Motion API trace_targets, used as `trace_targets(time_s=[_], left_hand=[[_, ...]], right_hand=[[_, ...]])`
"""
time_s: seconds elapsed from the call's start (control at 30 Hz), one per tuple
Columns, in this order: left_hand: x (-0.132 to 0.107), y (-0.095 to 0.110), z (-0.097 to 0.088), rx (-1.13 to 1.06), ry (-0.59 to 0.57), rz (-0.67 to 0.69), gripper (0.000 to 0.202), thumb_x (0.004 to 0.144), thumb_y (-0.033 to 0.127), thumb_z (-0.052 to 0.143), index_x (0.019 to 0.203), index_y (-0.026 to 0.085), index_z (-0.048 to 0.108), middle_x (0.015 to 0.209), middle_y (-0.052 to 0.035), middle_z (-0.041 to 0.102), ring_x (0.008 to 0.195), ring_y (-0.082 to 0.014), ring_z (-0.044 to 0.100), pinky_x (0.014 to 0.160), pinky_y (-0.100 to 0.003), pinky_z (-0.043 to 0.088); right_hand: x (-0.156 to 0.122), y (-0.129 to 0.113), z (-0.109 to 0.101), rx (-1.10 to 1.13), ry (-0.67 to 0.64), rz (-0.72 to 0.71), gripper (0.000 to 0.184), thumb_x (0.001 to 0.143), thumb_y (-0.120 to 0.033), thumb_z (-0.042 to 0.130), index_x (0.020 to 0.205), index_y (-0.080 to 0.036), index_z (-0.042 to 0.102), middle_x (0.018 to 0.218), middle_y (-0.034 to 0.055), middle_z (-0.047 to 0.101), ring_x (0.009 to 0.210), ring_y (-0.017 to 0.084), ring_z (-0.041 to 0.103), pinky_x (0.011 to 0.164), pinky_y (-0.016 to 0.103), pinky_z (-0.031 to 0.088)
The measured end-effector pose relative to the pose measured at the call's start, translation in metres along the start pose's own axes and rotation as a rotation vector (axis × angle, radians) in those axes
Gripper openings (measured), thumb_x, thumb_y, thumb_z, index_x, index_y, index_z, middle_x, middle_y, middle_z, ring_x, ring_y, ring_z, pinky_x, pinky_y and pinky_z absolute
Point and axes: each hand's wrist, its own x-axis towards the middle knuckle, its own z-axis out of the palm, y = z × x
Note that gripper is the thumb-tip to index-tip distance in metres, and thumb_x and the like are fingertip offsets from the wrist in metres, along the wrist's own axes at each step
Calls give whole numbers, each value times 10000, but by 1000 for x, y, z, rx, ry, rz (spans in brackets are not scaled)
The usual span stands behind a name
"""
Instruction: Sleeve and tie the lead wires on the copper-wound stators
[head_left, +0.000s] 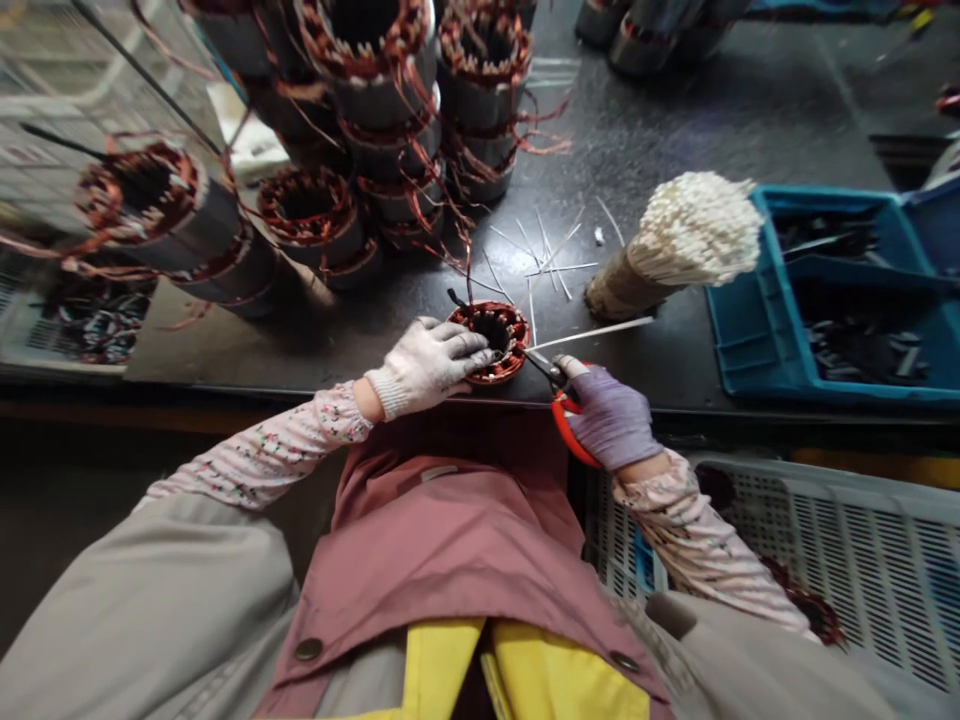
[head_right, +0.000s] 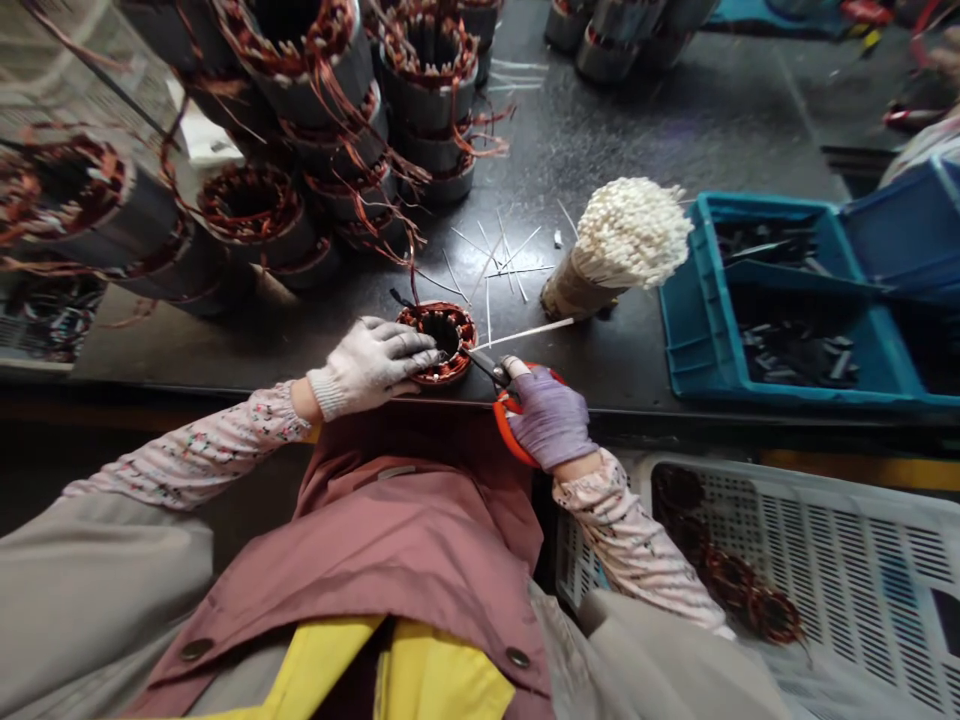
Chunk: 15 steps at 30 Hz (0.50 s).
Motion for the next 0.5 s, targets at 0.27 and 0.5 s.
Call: trace_targets(time_s=[0.27,0.5], left_hand=[[-2,33,-64,92,-78,-84,660,831,461,696,1422,250,493,1451,-156,518,1371,-376,437,1111,-616,312],[30,41,-2,114,-56,-41,527,925,137,492,1449,127,438,926,-88,741,917,-203,674,1085,-470,410]], right_hand=[[21,16,-5,44,-85,15,521,832,-315,540,1342,-221,590,1020,82,738,857,244,710,722,308,546],[54,-2,-25,25,-150,-63,542,828,-312,541,1360,-214,579,1145,100,697,994,253,687,800,319,546]])
